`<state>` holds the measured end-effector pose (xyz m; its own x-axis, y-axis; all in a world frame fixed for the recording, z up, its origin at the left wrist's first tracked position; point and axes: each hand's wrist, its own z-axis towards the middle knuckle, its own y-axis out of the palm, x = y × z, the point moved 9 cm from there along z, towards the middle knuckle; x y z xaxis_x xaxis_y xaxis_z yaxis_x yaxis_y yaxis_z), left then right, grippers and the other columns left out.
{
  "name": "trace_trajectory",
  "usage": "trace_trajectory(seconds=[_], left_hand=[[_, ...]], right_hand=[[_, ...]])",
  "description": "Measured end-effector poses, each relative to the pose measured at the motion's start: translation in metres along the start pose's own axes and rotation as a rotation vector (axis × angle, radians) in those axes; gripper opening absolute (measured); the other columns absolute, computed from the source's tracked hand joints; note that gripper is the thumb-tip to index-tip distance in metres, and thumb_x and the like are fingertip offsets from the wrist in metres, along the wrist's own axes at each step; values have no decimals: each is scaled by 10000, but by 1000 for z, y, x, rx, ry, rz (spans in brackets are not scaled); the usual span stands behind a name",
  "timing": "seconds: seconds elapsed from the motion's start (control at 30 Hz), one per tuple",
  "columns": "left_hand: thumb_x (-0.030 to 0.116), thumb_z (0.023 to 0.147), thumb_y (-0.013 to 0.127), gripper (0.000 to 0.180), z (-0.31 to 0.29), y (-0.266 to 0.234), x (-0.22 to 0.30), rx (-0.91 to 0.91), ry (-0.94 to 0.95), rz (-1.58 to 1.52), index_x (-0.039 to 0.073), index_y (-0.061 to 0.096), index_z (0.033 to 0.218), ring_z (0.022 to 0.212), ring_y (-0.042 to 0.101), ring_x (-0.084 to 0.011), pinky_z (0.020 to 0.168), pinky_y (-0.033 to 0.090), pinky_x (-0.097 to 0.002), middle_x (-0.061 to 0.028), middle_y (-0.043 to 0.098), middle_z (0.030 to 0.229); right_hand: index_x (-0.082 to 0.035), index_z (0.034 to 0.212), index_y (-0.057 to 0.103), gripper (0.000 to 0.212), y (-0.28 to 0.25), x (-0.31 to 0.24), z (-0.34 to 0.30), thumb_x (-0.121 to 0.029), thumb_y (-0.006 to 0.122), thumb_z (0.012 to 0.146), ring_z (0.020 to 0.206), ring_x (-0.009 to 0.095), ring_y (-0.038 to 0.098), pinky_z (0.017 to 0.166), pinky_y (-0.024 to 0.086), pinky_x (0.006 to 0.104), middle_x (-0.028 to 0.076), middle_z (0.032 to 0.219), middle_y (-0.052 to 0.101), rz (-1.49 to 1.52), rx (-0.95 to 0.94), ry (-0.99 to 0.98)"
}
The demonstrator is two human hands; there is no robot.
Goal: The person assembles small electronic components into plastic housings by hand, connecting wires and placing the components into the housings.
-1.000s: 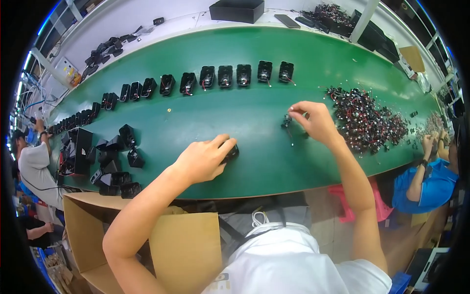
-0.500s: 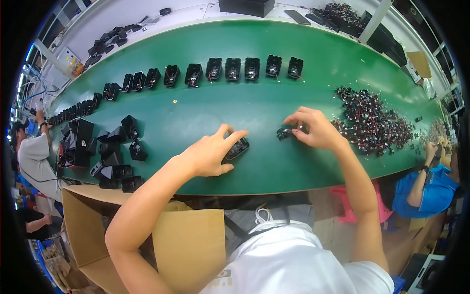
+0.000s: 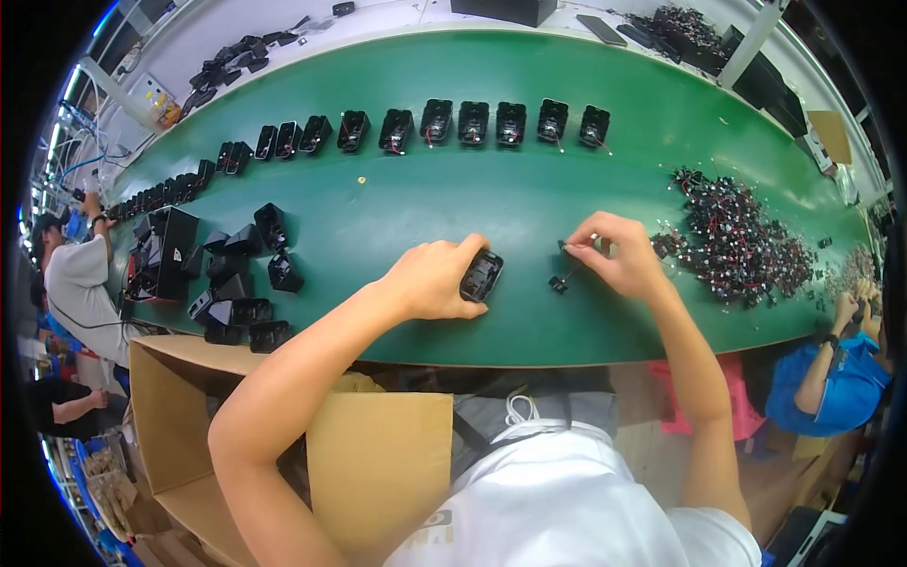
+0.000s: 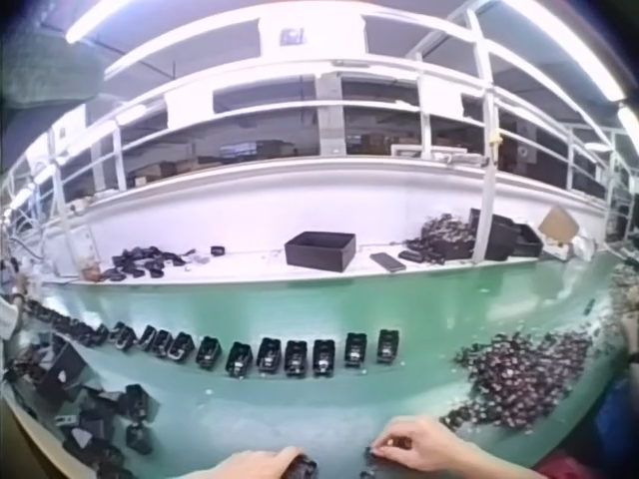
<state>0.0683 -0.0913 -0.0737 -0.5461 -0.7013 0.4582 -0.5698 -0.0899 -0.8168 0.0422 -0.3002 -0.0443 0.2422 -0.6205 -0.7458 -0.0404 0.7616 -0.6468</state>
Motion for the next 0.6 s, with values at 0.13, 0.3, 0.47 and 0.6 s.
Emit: trace_trajectory(seconds=[0.13,0.3,0.47,0.6], left_hand=[[175,721,763,684,-7,-15,20,215,275,-27,108,478,1338,999,618,-389,814,519,-458,-170,622,1116],[-11,732,720,695,-16,-34,48,16,278,-408,118,520,1385,1006,637,-261,844,515,-386,-94,628,1126],[-53,748,752,633,-22,-30,51,-153,321,-750,54,553,1340,1108,613,-180,964,484,-367,-79,637,1203],[-71,764,725,551,-26,-30,59,-311,435,-964,40,581,1284,1119,611,-161,1004,483,-338,-67,653,1193]], right_hand=[[-38,876,743,67,-5,-53,-4,-14,743,813,720,142,632,595,485,263,75,860,686,161,186,-152],[-78,892,760,196,5,-91,-6,-3,811,718,744,188,635,619,516,293,53,892,662,132,81,-470],[-117,873,766,211,5,-116,-13,-20,819,693,770,195,627,611,515,299,35,882,643,123,-16,-591],[-113,870,768,208,5,-126,-19,-22,819,690,756,185,616,592,503,295,34,874,642,142,-17,-581]])
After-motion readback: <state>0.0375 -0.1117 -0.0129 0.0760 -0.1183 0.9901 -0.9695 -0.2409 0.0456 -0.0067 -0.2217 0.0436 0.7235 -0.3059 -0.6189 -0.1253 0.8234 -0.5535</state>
